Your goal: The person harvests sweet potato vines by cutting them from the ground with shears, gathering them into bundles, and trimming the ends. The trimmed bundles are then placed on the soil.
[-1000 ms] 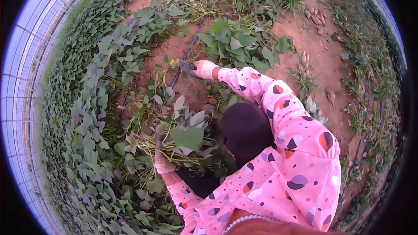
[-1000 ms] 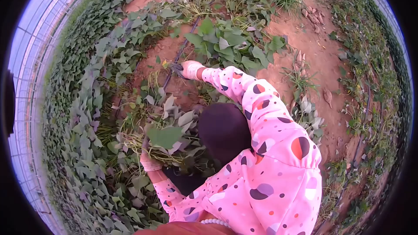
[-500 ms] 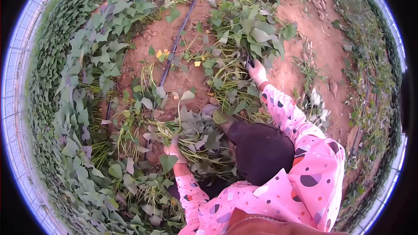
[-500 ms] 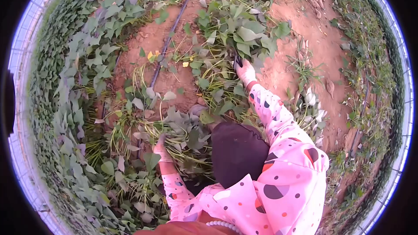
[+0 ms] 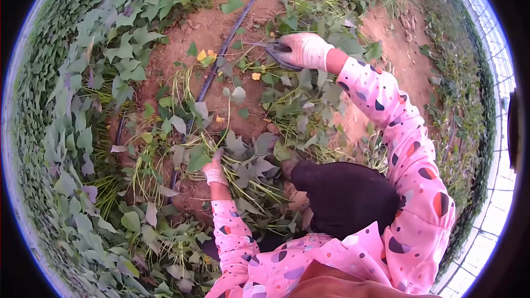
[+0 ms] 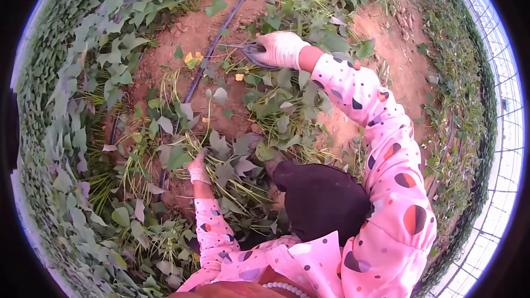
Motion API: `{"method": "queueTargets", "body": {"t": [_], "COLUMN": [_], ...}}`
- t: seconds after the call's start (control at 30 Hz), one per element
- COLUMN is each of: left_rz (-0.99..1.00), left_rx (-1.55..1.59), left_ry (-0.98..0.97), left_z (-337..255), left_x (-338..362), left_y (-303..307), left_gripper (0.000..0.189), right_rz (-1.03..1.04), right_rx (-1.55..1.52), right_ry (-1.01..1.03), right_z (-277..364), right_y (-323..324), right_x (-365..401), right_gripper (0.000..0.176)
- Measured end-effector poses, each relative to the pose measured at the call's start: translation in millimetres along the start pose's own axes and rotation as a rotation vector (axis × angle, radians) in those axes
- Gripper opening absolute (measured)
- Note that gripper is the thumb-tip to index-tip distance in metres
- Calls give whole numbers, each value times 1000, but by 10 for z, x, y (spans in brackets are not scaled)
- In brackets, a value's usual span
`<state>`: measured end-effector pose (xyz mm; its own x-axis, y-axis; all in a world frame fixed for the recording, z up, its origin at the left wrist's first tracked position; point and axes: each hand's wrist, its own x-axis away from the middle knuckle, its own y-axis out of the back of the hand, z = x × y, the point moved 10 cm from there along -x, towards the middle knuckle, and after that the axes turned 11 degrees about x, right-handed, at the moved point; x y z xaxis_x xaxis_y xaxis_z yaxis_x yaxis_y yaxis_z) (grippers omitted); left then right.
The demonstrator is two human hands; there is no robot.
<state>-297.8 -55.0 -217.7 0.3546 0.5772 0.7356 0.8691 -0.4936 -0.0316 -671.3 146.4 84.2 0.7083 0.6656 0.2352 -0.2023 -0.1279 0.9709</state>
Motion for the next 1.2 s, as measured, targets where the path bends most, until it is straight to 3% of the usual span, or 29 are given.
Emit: {"method": "queueTargets", "body": {"t": [0.03,0.1,0.17,0.2,0.23,0.27,0.3,0.33,0.4,0.43,0.5,0.57,0.6,0.63,0.77,0.83,0.87,0.9,0.93,1.0,1.03,1.07,1.1,1.17,1.2], "left_rz": [23,-93,104,199,200,49,-102,-27,24,69,84,59,-154,-158,29,77,79,84,-33,228,302,157,154,193,182], "left_rx": [43,31,-49,-165,-166,-216,-263,-251,-193,-135,-75,50,-24,-28,-32,20,-90,-197,72,-351,-515,-554,-557,-514,-542], "left_ry": [-79,4,12,-28,-22,46,111,-32,-6,19,0,79,81,81,40,29,0,-31,49,-342,-568,-456,-457,-220,-294], "left_z": [9,-46,126,305,138,34,-50,-7,104,92,284,308,109,94,137,430,676,601,-297,297,579,526,425,570,470], "left_x": [-73,66,-158,-314,-159,6,119,-38,-116,-89,-274,-244,-26,-28,-125,-376,-607,-591,337,-344,-583,-533,-491,-572,-501], "left_y": [29,100,94,112,-19,2,48,55,146,111,141,152,141,171,132,267,442,406,-142,113,240,291,269,298,246], "left_gripper": [84,84,83,66,66,52,44,46,52,85,84,81,79,79,77,78,59,59,75,52,56,54,54,52,51], "right_rz": [26,252,310,325,343,394,396,415,492,534,566,578,585,592,557,552,545,535,499,501,499,500,471,439,411], "right_rx": [73,352,377,341,301,310,311,288,295,351,382,481,496,508,667,728,728,731,659,656,677,675,673,673,628], "right_ry": [-43,-188,-293,-303,-317,-275,-278,-264,-238,-287,-256,-245,-204,-162,-113,-143,-147,-154,-111,-101,-109,-107,-80,-56,-91], "right_z": [-249,-1029,-1640,-1860,-1948,-1986,-1998,-1997,-2068,-2015,-1633,-1663,-1670,-1579,-1497,-1549,-1425,-1383,-1352,-1311,-1319,-1306,-1280,-1289,-1326], "right_y": [-123,-546,-702,-781,-809,-872,-862,-871,-959,-896,-620,-731,-793,-795,-733,-770,-689,-635,-717,-814,-858,-857,-818,-759,-709], "right_x": [-294,-701,-788,-822,-829,-879,-924,-982,-1144,-1175,-1193,-1407,-1507,-1548,-1712,-1771,-1716,-1681,-1696,-1622,-1597,-1560,-1534,-1445,-1375], "right_gripper": [51,57,62,65,68,70,70,70,69,65,63,61,59,56,51,48,47,46,45,41,40,40,38,37,36]}}
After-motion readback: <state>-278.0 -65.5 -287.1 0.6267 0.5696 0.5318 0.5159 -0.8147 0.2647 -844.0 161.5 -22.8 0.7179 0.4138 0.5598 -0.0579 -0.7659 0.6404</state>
